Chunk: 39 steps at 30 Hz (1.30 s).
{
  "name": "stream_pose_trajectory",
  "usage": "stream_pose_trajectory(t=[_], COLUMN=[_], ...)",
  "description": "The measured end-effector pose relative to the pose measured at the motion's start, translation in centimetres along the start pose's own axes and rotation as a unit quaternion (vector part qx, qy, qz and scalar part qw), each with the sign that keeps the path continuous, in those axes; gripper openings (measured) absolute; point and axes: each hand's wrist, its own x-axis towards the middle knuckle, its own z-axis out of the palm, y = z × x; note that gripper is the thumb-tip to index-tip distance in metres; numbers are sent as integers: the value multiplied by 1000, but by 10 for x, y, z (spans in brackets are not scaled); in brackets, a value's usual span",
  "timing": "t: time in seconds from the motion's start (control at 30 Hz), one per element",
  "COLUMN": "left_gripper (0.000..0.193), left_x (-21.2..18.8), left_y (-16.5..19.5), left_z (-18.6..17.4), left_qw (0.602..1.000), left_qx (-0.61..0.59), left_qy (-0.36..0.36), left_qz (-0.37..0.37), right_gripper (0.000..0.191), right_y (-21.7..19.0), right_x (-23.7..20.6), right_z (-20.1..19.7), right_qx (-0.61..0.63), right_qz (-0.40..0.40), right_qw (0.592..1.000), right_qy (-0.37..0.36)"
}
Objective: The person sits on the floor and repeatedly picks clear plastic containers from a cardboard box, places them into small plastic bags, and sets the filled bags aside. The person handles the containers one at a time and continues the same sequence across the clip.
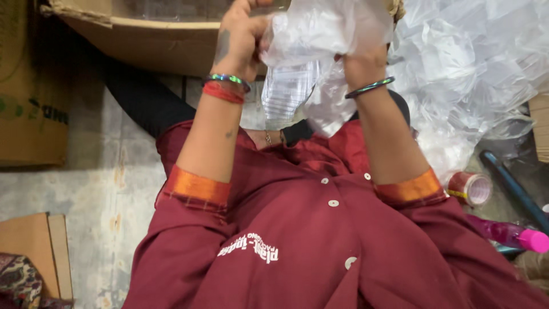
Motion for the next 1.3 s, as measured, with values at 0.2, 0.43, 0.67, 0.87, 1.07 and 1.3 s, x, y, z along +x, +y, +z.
stream_pose_trajectory(t=[0.2,0.43,0.67,0.87,1.07,1.3], left_gripper=[23,12,9,36,48,46], left_x=[-12,-65,-141,-191,-194,-183], left_y=[-25,-9,-24,-51,-67,-23], left_z=[2,28,64,70,75,44], left_qw=[995,947,897,898,898,879], left_qx=[70,228,356,397,378,400], left_qy=[59,56,51,16,-21,24], left_qz=[26,218,258,188,225,258], right_gripper=[24,19,64,73,76,39], right_y=[-18,-51,-78,70,215,62], right_x=[-11,-40,-103,-145,-97,-54], right_z=[30,-39,-99,-96,-68,-54], right_qx=[411,464,538,482,223,313], right_qz=[436,354,508,720,694,396], right_qw=[799,808,610,498,683,863], right_qy=[-55,-78,-282,-35,50,24])
